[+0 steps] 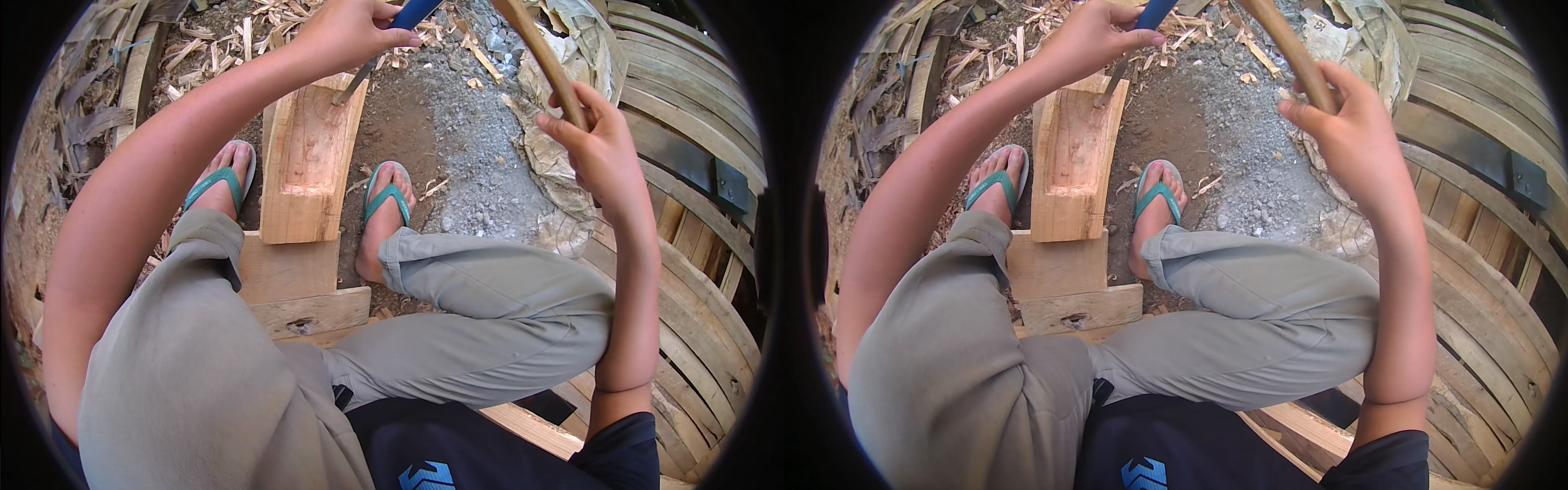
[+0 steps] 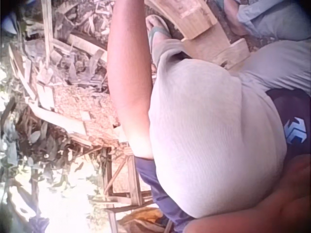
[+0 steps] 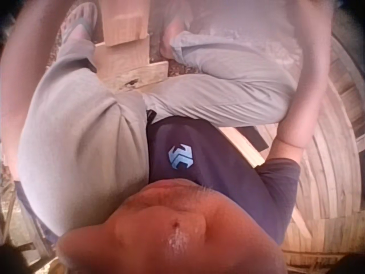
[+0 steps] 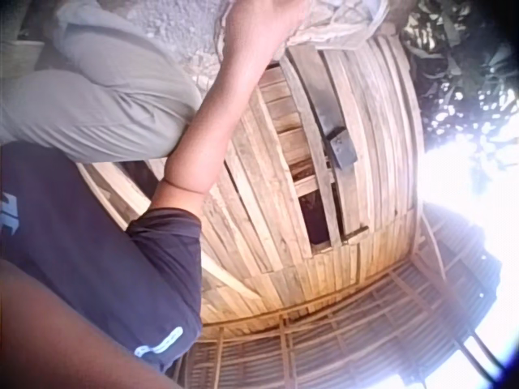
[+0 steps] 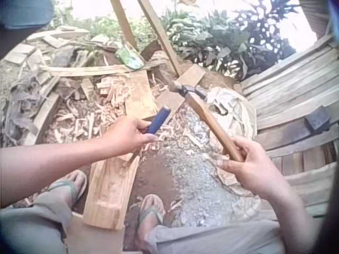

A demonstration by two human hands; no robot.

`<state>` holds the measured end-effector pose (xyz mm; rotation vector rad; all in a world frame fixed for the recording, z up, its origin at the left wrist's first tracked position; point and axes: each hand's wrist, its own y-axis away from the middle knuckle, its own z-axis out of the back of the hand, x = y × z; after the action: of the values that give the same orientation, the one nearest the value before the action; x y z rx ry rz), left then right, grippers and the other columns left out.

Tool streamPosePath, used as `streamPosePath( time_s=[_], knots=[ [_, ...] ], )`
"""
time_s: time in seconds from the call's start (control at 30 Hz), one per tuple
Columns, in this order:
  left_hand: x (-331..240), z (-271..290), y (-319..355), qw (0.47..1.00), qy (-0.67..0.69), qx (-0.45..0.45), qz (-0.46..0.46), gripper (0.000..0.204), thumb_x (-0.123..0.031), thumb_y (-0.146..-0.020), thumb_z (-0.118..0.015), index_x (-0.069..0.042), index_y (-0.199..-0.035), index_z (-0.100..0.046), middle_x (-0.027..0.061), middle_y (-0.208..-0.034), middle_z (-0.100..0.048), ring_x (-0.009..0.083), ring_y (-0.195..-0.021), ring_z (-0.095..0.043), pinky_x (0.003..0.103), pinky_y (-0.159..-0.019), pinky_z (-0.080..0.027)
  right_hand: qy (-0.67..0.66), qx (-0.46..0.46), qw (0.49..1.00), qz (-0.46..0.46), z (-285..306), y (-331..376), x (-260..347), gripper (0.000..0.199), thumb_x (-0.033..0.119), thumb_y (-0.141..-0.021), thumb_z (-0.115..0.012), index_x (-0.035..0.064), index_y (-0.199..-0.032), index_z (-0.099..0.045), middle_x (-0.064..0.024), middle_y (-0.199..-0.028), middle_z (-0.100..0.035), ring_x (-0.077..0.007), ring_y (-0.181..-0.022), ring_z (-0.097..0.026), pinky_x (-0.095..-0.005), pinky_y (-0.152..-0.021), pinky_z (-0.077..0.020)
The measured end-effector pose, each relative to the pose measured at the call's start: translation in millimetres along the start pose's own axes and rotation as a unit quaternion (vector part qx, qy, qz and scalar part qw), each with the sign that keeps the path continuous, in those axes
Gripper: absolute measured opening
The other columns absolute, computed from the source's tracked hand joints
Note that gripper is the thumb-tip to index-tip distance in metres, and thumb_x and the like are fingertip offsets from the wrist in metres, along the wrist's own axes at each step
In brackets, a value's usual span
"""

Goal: The person chisels a rectangular slot into a block of wood using a hammer and a chisel, then sets the tools aside and handles the wood block.

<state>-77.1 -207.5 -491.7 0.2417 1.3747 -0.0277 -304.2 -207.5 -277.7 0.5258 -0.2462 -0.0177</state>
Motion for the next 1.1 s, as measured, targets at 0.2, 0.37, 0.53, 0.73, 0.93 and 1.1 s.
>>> streamPosePath(
  time_s=[0.2,0.37,0.53,0.73,0.93,1.1],
  knots=[
    [8,-5,-7,1.0,0.004,0.002,0.03,0.029,-0.03,-0.088,-0.08,-0.008,-0.108,-0.08,0.0074,-0.068,-0.071,0.0127,-0.062,-0.066,0.033,-0.063,-0.052,-0.116,-0.035,0.992,-0.027,-16,5,4,0.027,0.015,-0.092,-0.072,0.0051,-0.112,-0.057,0.0025,-0.072,-0.05,-0.0068,-0.048,-0.043,-0.0262,-0.041,-0.0301],
    [2,-2,-6,0.998,-0.019,0.013,0.055,0.03,-0.031,-0.087,-0.08,-0.009,-0.107,-0.081,0.007,-0.069,-0.071,0.0121,-0.061,-0.064,0.033,-0.062,-0.051,-0.031,0.012,0.999,-0.023,-8,1,1,0.021,0.011,-0.094,-0.07,0.0082,-0.11,-0.056,0.0078,-0.064,-0.042,-0.0022,-0.043,-0.035,-0.0224,-0.038,-0.024],
    [8,-2,-5,0.998,-0.025,-0.001,0.049,0.032,-0.033,-0.086,-0.081,-0.01,-0.108,-0.081,0.0063,-0.069,-0.071,0.0118,-0.062,-0.064,0.033,-0.063,-0.051,-0.144,-0.114,0.983,0.027,-4,1,15,0.021,0.014,-0.096,-0.07,0.0064,-0.11,-0.056,0.0081,-0.06,-0.042,-0.0024,-0.042,-0.034,-0.0219,-0.038,-0.0261],
    [-2,3,-1,0.999,-0.014,0.012,0.03,0.032,-0.034,-0.086,-0.081,-0.01,-0.107,-0.081,0.0061,-0.068,-0.07,0.0118,-0.061,-0.064,0.033,-0.062,-0.051,0.031,-0.042,0.997,0.05,-12,2,-7,0.031,0.016,-0.091,-0.072,0.0014,-0.116,-0.06,-0.0029,-0.072,-0.051,-0.0111,-0.064,-0.048,-0.0303,-0.058,-0.0409],
    [9,-2,-6,0.999,-0.01,0.01,0.046,0.032,-0.034,-0.085,-0.081,-0.01,-0.106,-0.081,0.0057,-0.066,-0.069,0.0117,-0.06,-0.063,0.032,-0.061,-0.05,-0.089,-0.16,0.981,0.058,1,1,16,0.022,0.019,-0.098,-0.071,0.0068,-0.108,-0.055,0.0083,-0.061,-0.043,-0.0011,-0.043,-0.036,-0.0204,-0.038,-0.0271],
    [7,-2,-7,0.998,-0.039,0.004,0.042,0.032,-0.034,-0.085,-0.08,-0.01,-0.106,-0.081,0.0055,-0.066,-0.069,0.0116,-0.06,-0.063,0.033,-0.06,-0.049,-0.077,-0.08,0.994,0.019,-10,10,14,0.025,0.016,-0.097,-0.067,0.0035,-0.112,-0.051,0.0016,-0.072,-0.05,-0.0082,-0.053,-0.047,-0.0278,-0.046,-0.0387]
  ],
)
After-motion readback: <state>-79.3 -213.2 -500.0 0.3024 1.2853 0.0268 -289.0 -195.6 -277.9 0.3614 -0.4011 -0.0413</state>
